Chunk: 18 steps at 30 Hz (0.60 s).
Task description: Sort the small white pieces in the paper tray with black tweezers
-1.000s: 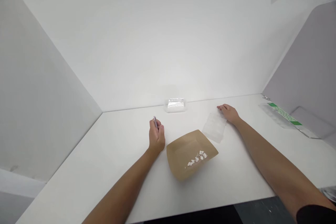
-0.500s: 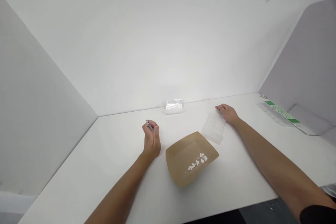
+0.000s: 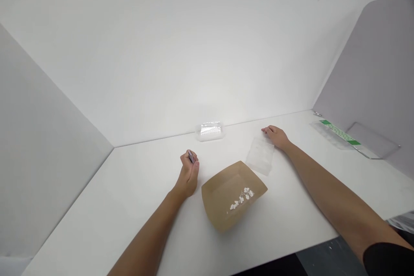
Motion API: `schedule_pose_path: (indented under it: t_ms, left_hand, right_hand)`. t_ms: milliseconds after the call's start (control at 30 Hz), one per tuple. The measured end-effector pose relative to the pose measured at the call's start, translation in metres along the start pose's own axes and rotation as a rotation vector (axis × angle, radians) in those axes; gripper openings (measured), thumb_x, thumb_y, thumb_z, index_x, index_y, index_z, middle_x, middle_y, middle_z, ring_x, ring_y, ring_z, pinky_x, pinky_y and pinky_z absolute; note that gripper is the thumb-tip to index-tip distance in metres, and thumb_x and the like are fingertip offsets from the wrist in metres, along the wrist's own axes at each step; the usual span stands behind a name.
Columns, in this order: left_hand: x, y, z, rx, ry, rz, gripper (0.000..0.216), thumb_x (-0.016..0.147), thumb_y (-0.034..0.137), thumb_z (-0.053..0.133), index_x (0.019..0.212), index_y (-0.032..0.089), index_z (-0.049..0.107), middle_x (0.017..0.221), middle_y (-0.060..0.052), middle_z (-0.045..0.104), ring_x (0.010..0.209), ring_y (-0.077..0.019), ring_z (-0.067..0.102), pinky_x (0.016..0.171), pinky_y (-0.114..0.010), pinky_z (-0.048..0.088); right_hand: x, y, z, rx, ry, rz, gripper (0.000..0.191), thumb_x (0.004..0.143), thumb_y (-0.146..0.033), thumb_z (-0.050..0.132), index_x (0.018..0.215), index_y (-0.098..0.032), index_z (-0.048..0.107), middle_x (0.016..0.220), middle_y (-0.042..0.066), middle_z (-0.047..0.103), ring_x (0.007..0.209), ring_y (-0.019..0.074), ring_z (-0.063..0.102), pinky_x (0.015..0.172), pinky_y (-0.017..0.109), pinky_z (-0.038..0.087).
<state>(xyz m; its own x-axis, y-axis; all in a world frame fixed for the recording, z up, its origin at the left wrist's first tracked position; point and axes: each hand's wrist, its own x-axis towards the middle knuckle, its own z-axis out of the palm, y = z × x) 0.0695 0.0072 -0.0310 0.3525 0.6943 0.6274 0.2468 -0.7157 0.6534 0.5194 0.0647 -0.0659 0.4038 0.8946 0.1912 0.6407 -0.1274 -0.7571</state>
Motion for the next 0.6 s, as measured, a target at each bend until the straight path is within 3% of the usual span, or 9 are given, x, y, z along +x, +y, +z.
schedule_pose_path:
  t_ms: [100, 267, 467, 500, 600]
  left_hand:
    - [0.001, 0.006, -0.004, 0.033, -0.036, 0.071, 0.012, 0.105, 0.035, 0.035, 0.101, 0.024, 0.032, 0.094, -0.002, 0.038, 0.078, -0.0166, 0.041, 0.072, -0.035, 0.043]
    - [0.007, 0.016, -0.017, 0.111, 0.010, 0.176, 0.009, 0.103, 0.028, 0.040, 0.110, 0.023, 0.037, 0.098, -0.004, 0.041, 0.087, -0.0194, 0.044, 0.075, -0.035, 0.042]
    - [0.009, 0.029, -0.027, 0.536, -0.183, 0.296, 0.021, 0.106, 0.032, 0.037, 0.119, 0.020, 0.048, 0.097, -0.004, 0.052, 0.075, -0.0157, 0.050, 0.056, -0.024, 0.036]
    - [0.009, 0.032, -0.026, 0.598, -0.180, 0.288, 0.022, 0.107, 0.034, 0.035, 0.117, 0.020, 0.049, 0.095, -0.004, 0.053, 0.072, -0.0151, 0.050, 0.053, -0.023, 0.034]
    - [0.009, 0.040, -0.020, 0.744, -0.163, 0.246, 0.023, 0.108, 0.033, 0.034, 0.112, 0.019, 0.052, 0.091, -0.003, 0.055, 0.067, -0.0134, 0.049, 0.049, -0.021, 0.030]
  right_hand:
    - [-0.003, -0.002, 0.000, -0.009, 0.009, -0.019, 0.030, 0.090, -0.039, 0.044, 0.084, -0.022, 0.067, 0.119, 0.007, 0.076, 0.108, 0.0247, 0.065, 0.090, 0.035, 0.048]
    - [-0.010, -0.011, -0.007, -0.039, 0.066, -0.102, 0.033, 0.093, -0.039, 0.041, 0.090, -0.021, 0.069, 0.112, 0.007, 0.077, 0.095, 0.0220, 0.067, 0.079, 0.032, 0.047]
    - [-0.032, -0.063, -0.021, -0.126, 0.160, -0.305, 0.029, 0.097, -0.040, 0.049, 0.098, -0.024, 0.072, 0.087, 0.004, 0.075, 0.080, 0.0205, 0.064, 0.072, 0.031, 0.040]
    - [-0.042, -0.076, -0.020, -0.135, 0.166, -0.365, 0.028, 0.099, -0.039, 0.048, 0.100, -0.025, 0.073, 0.088, 0.003, 0.076, 0.080, 0.0197, 0.065, 0.073, 0.030, 0.041]
    - [-0.081, -0.112, -0.008, -0.160, 0.184, -0.730, 0.030, 0.104, -0.034, 0.045, 0.099, -0.024, 0.073, 0.092, 0.003, 0.077, 0.082, 0.0178, 0.068, 0.071, 0.028, 0.041]
